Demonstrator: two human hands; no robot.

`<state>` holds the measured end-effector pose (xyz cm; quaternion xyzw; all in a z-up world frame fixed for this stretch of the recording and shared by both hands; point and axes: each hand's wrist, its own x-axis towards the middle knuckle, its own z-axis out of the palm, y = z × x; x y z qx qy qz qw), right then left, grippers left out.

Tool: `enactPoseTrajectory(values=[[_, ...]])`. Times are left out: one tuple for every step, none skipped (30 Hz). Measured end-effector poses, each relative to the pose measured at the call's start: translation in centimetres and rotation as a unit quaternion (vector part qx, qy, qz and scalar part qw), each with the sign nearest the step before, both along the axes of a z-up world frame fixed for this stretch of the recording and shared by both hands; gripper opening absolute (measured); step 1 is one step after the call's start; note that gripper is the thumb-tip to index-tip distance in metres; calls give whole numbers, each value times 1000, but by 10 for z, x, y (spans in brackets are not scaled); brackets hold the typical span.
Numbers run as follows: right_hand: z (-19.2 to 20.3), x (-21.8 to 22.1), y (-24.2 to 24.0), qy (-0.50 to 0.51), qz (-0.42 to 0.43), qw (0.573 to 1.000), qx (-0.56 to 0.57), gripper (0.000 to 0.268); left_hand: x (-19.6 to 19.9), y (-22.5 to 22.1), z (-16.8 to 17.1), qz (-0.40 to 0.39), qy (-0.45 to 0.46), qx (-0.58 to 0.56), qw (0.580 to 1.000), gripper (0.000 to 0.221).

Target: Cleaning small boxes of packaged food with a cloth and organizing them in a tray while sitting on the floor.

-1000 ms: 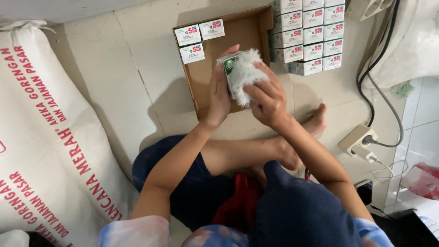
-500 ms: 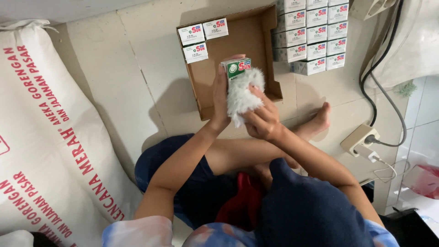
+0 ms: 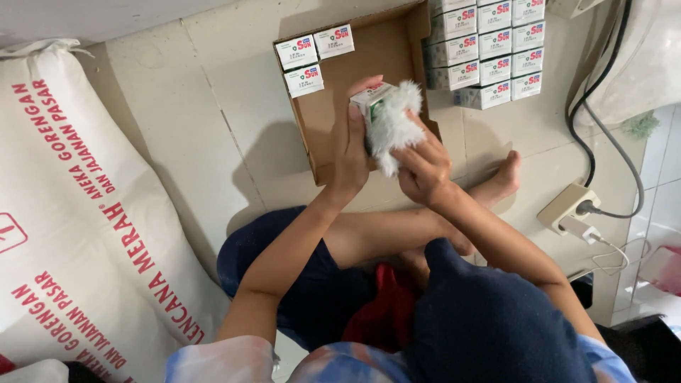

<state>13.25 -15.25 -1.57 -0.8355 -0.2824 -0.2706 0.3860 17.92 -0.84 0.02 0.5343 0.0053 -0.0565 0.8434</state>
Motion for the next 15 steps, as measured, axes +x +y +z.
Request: enactPoseTrajectory(values=[[-9, 0, -5, 8, -9, 1000, 3, 21, 1, -1, -3, -5, -5, 1, 1000, 56], [-17, 0, -10, 15, -17, 1000, 7, 21, 1, -1, -5, -10, -11, 3, 1000, 57], [-6, 2, -3, 16, -15, 1000, 6, 21, 2, -1, -9, -8, -10, 3, 1000, 57], [5, 4, 5, 8, -5, 1000, -12, 20, 3, -2, -13, 2, 8, -34, 999, 56], [16, 5, 12, 0, 3, 1000, -30, 20, 4, -3, -17, 11, 25, -70, 997, 55], [11, 4, 12, 0, 4, 1000, -29, 20, 4, -3, -17, 12, 26, -70, 997, 55], [5, 1, 13, -5, 20, 1000, -18, 21, 4, -3, -18, 7, 22, -83, 996, 55], [0, -1, 13, -11, 37, 999, -7, 23, 5, -4, -18, 3, 19, -96, 995, 55], [4, 4, 10, -10, 36, 999, -7, 23, 4, -4, -16, 3, 19, -96, 995, 55], [7, 9, 7, 0, 15, 1000, -15, 23, 3, -4, -13, 1, 23, -79, 997, 54], [11, 15, 5, 10, -5, 1000, -22, 24, 2, -3, -11, 2, 26, -61, 998, 53], [13, 13, 5, 11, -4, 1000, -22, 24, 3, -2, -11, 2, 26, -60, 998, 53], [15, 11, 4, 5, -8, 1000, -27, 24, 4, -2, -11, 1, 22, -57, 998, 53], [18, 9, 3, -1, -11, 999, -33, 25, 4, -2, -11, 0, 17, -53, 998, 53], [12, 4, 4, -1, -10, 999, -33, 25, 3, -3, -10, 2, 17, -53, 998, 53]])
